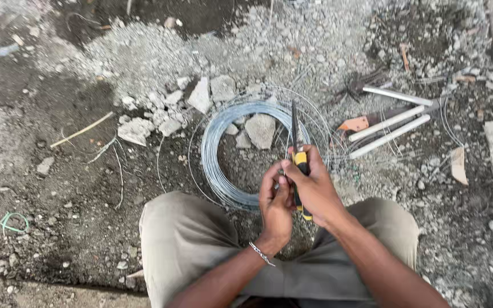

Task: The person uncoils wire from a roll and cuts wire segments using pliers.

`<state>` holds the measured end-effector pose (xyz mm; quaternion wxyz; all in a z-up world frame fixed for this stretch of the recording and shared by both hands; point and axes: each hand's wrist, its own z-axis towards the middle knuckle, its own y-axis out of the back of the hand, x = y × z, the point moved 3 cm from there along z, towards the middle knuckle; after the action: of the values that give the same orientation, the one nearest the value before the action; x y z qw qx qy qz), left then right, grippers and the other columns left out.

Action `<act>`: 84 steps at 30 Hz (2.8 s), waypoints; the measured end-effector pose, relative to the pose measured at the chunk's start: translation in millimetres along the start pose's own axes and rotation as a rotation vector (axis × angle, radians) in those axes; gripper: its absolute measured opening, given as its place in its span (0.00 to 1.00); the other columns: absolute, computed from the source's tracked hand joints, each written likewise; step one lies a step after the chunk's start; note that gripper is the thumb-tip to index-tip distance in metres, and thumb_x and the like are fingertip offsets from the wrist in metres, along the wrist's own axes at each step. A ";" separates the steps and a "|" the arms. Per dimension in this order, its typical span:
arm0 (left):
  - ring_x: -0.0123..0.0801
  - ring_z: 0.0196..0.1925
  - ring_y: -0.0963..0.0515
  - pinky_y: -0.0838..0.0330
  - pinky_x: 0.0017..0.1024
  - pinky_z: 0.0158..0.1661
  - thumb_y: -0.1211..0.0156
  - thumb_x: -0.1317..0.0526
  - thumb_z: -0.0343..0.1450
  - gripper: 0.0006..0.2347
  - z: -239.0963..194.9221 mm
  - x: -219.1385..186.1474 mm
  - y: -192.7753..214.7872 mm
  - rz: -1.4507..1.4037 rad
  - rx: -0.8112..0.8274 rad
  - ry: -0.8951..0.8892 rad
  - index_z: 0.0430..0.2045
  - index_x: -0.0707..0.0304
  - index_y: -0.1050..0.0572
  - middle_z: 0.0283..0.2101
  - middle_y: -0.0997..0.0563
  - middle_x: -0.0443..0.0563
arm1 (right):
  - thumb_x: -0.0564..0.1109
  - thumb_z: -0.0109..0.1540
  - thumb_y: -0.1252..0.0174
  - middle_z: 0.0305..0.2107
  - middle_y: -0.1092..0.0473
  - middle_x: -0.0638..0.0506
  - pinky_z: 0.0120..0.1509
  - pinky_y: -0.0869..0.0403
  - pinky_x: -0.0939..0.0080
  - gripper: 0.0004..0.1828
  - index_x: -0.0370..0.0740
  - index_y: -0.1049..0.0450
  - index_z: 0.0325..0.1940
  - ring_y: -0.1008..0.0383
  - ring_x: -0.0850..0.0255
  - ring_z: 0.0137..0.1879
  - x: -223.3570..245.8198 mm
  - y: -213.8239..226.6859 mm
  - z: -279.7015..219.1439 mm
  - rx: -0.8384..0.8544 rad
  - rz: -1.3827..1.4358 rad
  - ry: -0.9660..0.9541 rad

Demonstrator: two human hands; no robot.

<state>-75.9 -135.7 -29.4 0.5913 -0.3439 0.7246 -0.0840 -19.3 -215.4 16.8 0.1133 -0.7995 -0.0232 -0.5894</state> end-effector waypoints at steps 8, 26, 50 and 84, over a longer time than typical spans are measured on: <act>0.23 0.46 0.31 0.35 0.22 0.50 0.53 0.65 0.80 0.15 -12.5 -3.7 0.3 0.291 -0.009 -0.307 0.61 0.64 0.28 0.44 0.32 0.48 | 0.45 0.69 0.45 0.33 0.34 0.54 0.40 0.30 0.65 0.09 0.40 0.32 0.50 0.33 0.67 0.38 -10.4 0.1 1.5 -0.024 0.301 -0.195; 0.24 0.39 0.37 0.37 0.22 0.42 0.52 0.67 0.80 0.15 -6.5 -6.0 1.7 0.409 -0.047 -0.345 0.60 0.62 0.25 0.38 0.35 0.45 | 0.46 0.69 0.47 0.42 0.32 0.56 0.48 0.28 0.64 0.14 0.40 0.31 0.57 0.31 0.70 0.46 -19.7 -3.5 7.0 -0.013 0.389 -0.206; 0.21 0.34 0.29 0.32 0.22 0.29 0.42 0.63 0.72 0.10 5.8 5.1 21.0 -0.020 -0.006 0.127 0.45 0.56 0.31 0.39 0.27 0.43 | 0.49 0.68 0.51 0.25 0.37 0.53 0.35 0.30 0.55 0.10 0.44 0.35 0.51 0.34 0.60 0.30 14.3 22.1 15.6 -0.131 0.505 -0.377; 0.26 0.38 0.30 0.31 0.21 0.32 0.51 0.66 0.80 0.02 58.4 -40.1 4.8 -0.958 0.569 0.363 0.40 0.65 0.31 0.39 0.31 0.47 | 0.27 0.62 0.42 0.60 0.30 0.39 0.44 0.33 0.61 0.16 0.42 0.33 0.47 0.33 0.64 0.33 20.2 28.1 23.9 0.589 0.857 0.142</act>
<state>-21.8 -91.4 -16.6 0.4228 -0.4411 0.5270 -0.5908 14.0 -239.8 25.0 0.5654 -0.6296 0.1490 -0.5115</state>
